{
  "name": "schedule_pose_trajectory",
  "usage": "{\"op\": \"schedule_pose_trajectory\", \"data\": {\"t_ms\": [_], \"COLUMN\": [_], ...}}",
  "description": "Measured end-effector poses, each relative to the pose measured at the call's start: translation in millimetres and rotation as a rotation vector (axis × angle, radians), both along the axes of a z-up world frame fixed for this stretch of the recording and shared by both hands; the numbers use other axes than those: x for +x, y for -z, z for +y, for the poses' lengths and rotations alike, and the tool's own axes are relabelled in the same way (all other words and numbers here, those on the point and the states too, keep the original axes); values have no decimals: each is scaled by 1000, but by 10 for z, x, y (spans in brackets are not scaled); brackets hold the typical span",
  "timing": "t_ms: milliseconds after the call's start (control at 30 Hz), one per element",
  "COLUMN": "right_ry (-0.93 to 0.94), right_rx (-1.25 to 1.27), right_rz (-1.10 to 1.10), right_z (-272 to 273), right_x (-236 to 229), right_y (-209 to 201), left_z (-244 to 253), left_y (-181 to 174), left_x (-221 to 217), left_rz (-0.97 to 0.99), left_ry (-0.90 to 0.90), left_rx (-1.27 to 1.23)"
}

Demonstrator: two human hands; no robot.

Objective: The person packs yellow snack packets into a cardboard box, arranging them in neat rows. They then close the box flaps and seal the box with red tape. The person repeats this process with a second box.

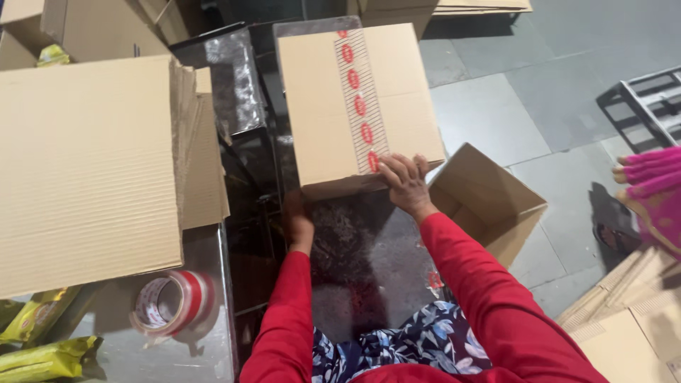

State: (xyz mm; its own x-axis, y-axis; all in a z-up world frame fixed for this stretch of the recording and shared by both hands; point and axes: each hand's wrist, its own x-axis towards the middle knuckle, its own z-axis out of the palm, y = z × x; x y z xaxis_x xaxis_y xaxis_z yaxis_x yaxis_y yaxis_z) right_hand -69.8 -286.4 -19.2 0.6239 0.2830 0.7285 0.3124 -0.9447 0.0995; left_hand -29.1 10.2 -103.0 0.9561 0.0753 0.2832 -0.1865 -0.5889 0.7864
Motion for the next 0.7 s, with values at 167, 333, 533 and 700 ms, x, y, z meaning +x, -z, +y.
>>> {"op": "schedule_pose_trajectory", "data": {"t_ms": [167,333,533,700], "right_ry": [29,2,368,829], "right_rx": [58,244,521,502], "right_rz": [87,310,551,1212], "right_z": [192,233,-843,-1663], "right_x": [-115,-607,-1449,-1933], "right_y": [-415,-628,519,844], "left_z": [-174,-281,432,891], "left_y": [358,395,-372,-687], "left_x": [-663,-1873,-2585,-2820], "left_rz": [291,198,400,97], "left_ry": [121,412,230,154], "left_rx": [174,10,135,288]}}
